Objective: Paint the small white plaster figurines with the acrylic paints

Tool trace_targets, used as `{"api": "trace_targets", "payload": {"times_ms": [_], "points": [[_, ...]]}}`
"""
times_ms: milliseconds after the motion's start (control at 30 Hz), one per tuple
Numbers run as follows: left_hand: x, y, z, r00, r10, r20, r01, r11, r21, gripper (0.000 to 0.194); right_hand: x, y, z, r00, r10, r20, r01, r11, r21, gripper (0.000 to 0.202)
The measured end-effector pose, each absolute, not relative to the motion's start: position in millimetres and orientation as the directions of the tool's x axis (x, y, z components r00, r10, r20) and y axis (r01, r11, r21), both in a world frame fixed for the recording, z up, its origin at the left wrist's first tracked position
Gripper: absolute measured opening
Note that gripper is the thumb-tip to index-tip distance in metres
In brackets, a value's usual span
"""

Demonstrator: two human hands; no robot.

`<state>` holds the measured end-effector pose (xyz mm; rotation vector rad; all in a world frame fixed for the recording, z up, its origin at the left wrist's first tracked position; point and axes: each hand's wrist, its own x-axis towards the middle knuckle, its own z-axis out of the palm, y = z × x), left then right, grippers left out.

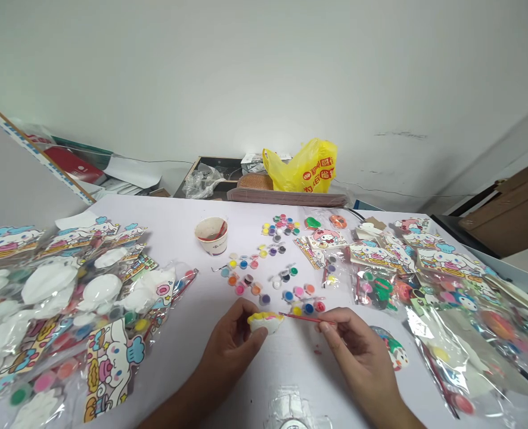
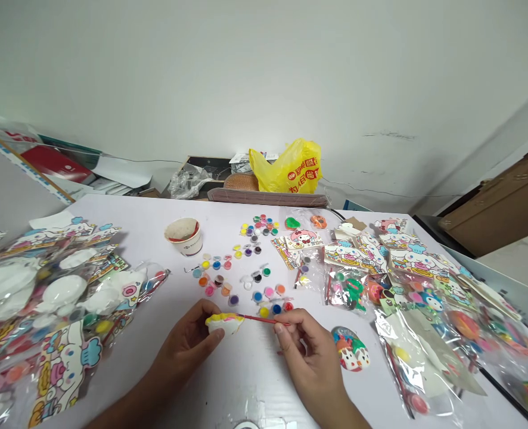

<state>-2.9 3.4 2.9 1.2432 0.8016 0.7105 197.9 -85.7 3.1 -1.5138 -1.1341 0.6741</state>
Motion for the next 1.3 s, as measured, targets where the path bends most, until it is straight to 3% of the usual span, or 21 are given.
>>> {"api": "trace_targets", "payload": {"times_ms": [300, 1300], "points": [[-5.2, 3.4, 2.5, 0.538, 0.834, -0.124, 0.020, 0.134, 0.991, 0.020, 197.9, -83.3, 4.6, 0.349, 0.930, 0.115, 0.345, -0.013, -0.938, 0.022], [-4.2, 4.6, 1.9, 0.534, 0.836, -0.125, -0.003, 0.150, 0.989, 0.023, 198.2, -83.2, 8.6, 0.336, 0.936, 0.106, 0.340, -0.015, -0.940, 0.025]]}}
